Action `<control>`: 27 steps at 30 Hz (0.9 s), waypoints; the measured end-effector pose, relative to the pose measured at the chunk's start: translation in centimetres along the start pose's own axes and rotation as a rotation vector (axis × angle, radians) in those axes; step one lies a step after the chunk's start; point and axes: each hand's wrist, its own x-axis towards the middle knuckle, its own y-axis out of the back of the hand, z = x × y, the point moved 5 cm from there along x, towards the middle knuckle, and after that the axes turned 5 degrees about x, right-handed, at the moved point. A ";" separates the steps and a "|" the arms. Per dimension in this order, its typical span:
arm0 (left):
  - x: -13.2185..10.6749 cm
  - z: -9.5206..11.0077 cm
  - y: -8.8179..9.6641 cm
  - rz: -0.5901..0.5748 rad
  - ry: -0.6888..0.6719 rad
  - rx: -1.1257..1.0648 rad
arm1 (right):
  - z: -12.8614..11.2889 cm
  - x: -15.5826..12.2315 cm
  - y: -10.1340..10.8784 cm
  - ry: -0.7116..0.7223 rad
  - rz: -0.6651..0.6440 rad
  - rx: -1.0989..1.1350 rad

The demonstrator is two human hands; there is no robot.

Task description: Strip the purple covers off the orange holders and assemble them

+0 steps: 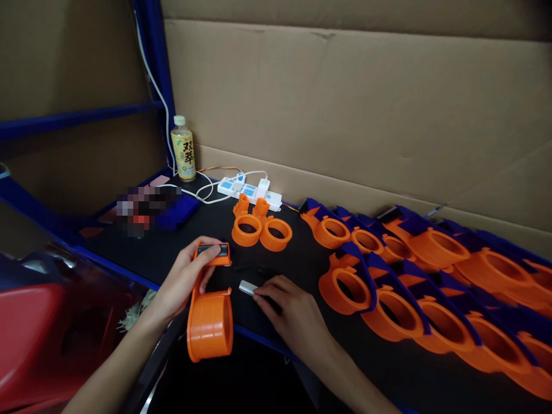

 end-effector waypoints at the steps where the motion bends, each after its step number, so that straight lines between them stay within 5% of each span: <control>1: 0.0 -0.1 -0.1 0.001 -0.001 0.017 | -0.2 0.1 0.4 0.014 0.017 0.016; 6: -0.6 -0.5 -1.3 -0.025 0.012 0.113 | -2.9 2.0 3.0 0.144 0.181 0.025; 12: -1.0 -0.6 -2.7 -0.076 0.016 0.143 | -4.9 4.4 2.7 0.257 0.135 -0.112; 16: -0.6 -0.7 -1.8 -0.069 0.012 0.149 | -3.0 4.3 3.9 0.223 0.182 -0.013; 20: -0.2 -0.3 0.0 0.037 -0.024 0.064 | 0.8 3.1 5.1 0.008 0.254 -0.050; 27: -0.2 0.3 0.5 0.072 -0.025 -0.015 | 4.4 1.7 3.6 -0.194 0.145 -0.164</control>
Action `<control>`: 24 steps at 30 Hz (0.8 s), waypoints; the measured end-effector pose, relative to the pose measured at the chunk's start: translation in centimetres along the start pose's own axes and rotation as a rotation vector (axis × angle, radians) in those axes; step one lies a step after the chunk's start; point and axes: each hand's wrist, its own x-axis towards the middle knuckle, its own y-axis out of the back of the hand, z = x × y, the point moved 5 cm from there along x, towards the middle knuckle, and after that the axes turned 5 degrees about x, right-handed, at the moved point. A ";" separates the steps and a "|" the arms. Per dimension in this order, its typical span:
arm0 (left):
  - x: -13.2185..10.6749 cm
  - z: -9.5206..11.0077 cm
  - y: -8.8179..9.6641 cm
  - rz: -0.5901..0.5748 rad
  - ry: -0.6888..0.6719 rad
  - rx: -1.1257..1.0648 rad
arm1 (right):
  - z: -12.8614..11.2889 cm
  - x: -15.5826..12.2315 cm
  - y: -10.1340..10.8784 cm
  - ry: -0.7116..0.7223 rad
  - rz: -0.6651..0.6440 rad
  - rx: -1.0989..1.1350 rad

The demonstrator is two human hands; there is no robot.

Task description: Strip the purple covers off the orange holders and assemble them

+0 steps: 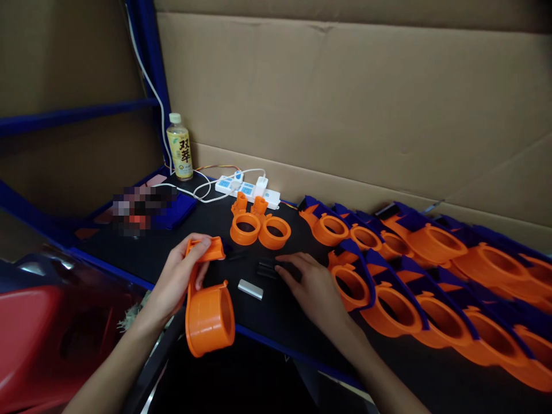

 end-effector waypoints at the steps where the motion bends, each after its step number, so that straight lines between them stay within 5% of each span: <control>1: 0.0 0.0 0.0 -0.004 0.003 0.002 | 0.1 0.0 -0.2 -0.005 -0.012 0.007; 13: -0.2 -0.2 -0.2 -0.039 0.016 0.008 | 0.5 -1.1 -0.9 -0.036 -0.102 0.119; 19: 0.0 -0.2 -0.4 -0.060 0.005 0.004 | -1.3 -1.4 -0.7 0.155 -0.209 0.175; 24: 0.1 -0.5 -0.6 -0.065 0.025 0.024 | -1.0 -1.0 -1.9 0.134 -0.174 0.230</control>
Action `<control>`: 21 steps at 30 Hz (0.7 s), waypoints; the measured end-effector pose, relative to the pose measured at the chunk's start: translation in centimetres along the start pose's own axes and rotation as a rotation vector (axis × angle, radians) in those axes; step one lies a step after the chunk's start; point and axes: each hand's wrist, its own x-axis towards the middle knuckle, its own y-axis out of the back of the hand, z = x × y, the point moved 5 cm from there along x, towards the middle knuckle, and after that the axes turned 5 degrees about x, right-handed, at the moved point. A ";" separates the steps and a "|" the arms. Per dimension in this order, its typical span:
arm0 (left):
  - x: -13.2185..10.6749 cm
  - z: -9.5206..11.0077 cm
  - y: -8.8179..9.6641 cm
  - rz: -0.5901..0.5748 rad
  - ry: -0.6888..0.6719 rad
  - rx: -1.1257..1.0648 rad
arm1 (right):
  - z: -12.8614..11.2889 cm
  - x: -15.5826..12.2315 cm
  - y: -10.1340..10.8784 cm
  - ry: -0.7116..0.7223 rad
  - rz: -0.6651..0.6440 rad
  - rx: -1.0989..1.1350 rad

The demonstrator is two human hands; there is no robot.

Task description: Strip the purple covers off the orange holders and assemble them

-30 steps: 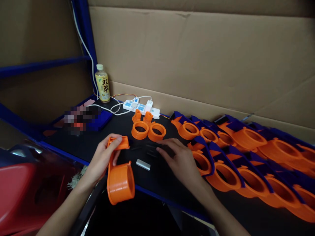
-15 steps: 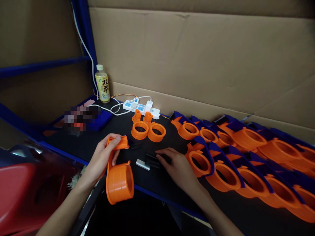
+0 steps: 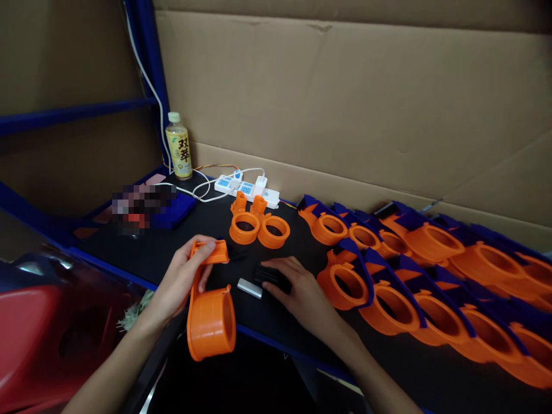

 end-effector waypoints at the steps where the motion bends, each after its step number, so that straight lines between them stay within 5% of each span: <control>1: 0.0 0.0 0.0 -0.002 -0.002 0.003 | 0.1 0.0 -0.1 -0.011 0.013 0.003; 13: -0.1 0.0 0.0 -0.012 0.002 0.005 | -0.2 0.1 0.0 -0.029 0.054 -0.084; 21: -0.1 0.3 0.0 -0.010 -0.013 0.001 | -3.9 5.2 -1.5 0.199 -0.106 -0.210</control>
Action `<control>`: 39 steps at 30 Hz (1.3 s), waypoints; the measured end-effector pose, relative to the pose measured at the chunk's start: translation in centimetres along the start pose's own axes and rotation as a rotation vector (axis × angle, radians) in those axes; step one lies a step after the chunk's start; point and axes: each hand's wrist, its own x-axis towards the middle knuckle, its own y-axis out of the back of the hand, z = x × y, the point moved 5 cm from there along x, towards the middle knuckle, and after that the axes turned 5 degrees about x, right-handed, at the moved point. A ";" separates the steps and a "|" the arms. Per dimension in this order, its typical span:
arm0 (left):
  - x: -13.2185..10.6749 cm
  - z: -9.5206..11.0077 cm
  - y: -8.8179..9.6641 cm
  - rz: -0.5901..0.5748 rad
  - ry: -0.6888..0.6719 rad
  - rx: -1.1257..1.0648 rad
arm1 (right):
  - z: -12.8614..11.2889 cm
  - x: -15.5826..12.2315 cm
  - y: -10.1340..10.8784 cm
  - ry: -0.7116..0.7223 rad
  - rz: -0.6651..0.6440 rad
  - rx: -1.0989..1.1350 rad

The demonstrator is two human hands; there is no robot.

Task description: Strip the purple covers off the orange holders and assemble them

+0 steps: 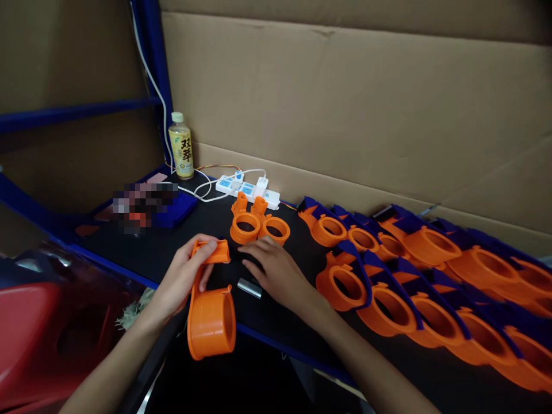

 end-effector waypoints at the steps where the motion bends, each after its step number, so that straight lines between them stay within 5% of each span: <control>1: 0.0 0.0 0.0 -0.003 0.006 0.007 | -0.1 0.7 -0.2 0.007 -0.012 -0.017; 6: -0.2 -0.1 -0.1 -0.009 0.017 0.012 | 0.2 2.2 -0.9 -0.004 -0.038 -0.040; 22: 0.3 -0.6 0.1 0.022 0.017 0.026 | -0.8 0.6 -0.2 -0.060 -0.110 -0.002; 29: -0.1 -0.4 -0.5 0.008 0.036 -0.031 | -1.7 -0.2 2.6 -0.161 0.038 0.336; 32: -0.4 -0.1 -1.0 0.073 -0.008 -0.162 | -4.0 -1.5 2.9 -0.220 -0.011 0.445; 36: -0.8 0.2 -1.5 0.093 -0.073 -0.266 | -6.4 -3.3 4.1 -0.185 -0.048 0.379; 39: -0.7 0.6 -1.4 0.073 -0.135 -0.301 | -4.6 -3.8 7.5 -0.212 0.142 0.226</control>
